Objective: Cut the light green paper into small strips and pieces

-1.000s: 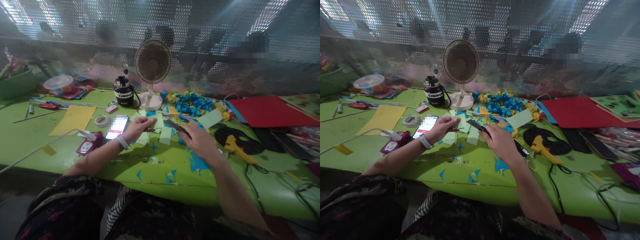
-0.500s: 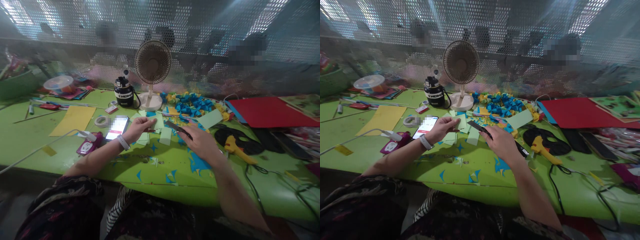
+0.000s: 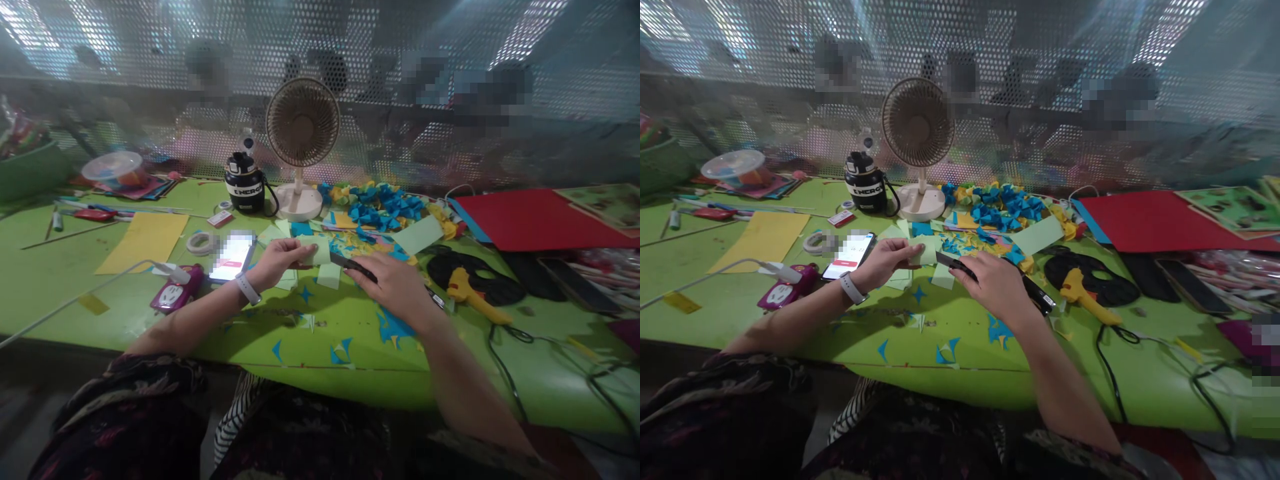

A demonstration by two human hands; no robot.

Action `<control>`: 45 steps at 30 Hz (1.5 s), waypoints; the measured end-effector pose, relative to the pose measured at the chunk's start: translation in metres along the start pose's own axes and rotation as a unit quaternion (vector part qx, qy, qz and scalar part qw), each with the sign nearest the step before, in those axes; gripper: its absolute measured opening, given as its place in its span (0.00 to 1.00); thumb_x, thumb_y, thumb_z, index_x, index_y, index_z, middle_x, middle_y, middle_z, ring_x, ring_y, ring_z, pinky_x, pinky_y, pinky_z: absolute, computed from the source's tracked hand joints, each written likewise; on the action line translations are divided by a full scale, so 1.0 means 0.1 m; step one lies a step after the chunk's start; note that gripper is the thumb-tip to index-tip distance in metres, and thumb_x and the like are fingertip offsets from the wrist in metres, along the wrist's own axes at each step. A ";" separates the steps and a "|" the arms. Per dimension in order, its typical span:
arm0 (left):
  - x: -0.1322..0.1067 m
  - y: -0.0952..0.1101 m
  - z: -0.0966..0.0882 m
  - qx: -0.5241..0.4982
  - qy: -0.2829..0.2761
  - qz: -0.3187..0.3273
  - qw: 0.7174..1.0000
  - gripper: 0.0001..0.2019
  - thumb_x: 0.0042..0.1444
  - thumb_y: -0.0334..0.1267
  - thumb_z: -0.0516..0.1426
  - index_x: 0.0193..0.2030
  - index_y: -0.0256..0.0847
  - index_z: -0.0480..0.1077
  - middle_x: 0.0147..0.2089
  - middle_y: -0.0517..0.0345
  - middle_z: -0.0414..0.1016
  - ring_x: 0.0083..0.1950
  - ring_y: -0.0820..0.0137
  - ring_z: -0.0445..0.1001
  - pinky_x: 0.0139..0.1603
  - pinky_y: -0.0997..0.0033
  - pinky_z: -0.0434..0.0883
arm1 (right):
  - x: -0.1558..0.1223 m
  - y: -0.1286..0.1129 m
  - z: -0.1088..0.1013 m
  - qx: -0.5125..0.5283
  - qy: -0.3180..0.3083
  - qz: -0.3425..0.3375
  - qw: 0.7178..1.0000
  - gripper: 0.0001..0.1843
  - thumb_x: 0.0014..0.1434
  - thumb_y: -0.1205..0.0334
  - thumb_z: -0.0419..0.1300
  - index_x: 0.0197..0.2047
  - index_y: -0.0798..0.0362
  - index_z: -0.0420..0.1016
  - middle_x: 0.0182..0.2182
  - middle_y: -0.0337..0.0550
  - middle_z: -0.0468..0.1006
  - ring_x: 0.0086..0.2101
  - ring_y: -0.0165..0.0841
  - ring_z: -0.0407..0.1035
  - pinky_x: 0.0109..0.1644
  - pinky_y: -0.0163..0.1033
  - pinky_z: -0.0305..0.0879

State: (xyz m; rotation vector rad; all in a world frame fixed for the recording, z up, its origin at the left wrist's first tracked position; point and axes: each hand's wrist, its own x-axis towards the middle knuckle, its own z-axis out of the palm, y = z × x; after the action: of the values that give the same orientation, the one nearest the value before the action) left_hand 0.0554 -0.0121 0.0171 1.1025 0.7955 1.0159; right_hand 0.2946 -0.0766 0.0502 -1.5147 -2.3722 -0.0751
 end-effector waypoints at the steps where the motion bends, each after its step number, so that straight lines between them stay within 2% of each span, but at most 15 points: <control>1: -0.01 0.00 0.01 0.000 0.002 -0.004 1.000 0.22 0.40 0.48 0.72 0.20 0.36 0.67 0.23 0.63 0.68 0.27 0.78 0.69 0.37 0.70 0.78 | 0.00 0.00 0.01 -0.003 0.001 -0.006 1.000 0.22 0.70 0.47 0.49 0.50 0.52 0.77 0.43 0.50 0.80 0.44 0.42 0.74 0.42 0.43 0.67; 13: -0.05 0.00 0.08 0.017 -0.005 -0.019 1.000 0.23 0.38 0.51 0.72 0.21 0.35 0.67 0.25 0.61 0.71 0.28 0.77 0.71 0.36 0.71 0.77 | -0.01 -0.01 0.03 -0.019 -0.005 -0.024 1.000 0.20 0.68 0.49 0.53 0.50 0.51 0.79 0.39 0.48 0.80 0.39 0.40 0.73 0.39 0.40 0.63; 27: -0.08 -0.02 0.15 0.002 0.018 -0.006 1.000 0.26 0.35 0.54 0.72 0.19 0.36 0.65 0.20 0.66 0.63 0.24 0.80 0.64 0.34 0.72 0.76 | -0.01 -0.05 0.06 -0.012 -0.004 -0.037 0.999 0.18 0.68 0.50 0.53 0.48 0.50 0.80 0.35 0.45 0.78 0.36 0.38 0.72 0.36 0.39 0.61; 33: -0.08 -0.08 0.15 0.010 0.013 -0.004 1.000 0.25 0.39 0.54 0.71 0.20 0.37 0.65 0.20 0.67 0.62 0.23 0.81 0.62 0.33 0.73 0.76 | -0.01 -0.08 0.12 -0.028 0.003 -0.035 0.999 0.19 0.69 0.49 0.52 0.48 0.50 0.80 0.37 0.47 0.79 0.37 0.38 0.72 0.37 0.39 0.60; 40: -0.08 -0.11 0.16 0.013 0.016 -0.003 1.000 0.26 0.39 0.54 0.71 0.19 0.37 0.64 0.20 0.67 0.62 0.22 0.81 0.62 0.31 0.74 0.74 | 0.00 -0.10 0.12 -0.014 -0.033 -0.037 0.999 0.18 0.69 0.49 0.53 0.45 0.49 0.80 0.35 0.45 0.78 0.36 0.36 0.71 0.35 0.38 0.57; 45: -0.07 -0.14 0.16 0.025 0.012 -0.011 1.000 0.26 0.37 0.54 0.71 0.20 0.36 0.64 0.21 0.65 0.66 0.24 0.80 0.65 0.32 0.75 0.74 | 0.01 -0.11 0.13 -0.004 -0.059 -0.045 0.997 0.18 0.69 0.50 0.53 0.45 0.51 0.80 0.37 0.46 0.79 0.37 0.37 0.71 0.35 0.38 0.57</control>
State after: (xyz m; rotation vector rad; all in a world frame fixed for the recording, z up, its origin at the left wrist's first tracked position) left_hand 0.0712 -0.0258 0.0086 1.1235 0.8548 0.9968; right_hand 0.2818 -0.0779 0.0393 -1.4518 -2.5364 -0.0165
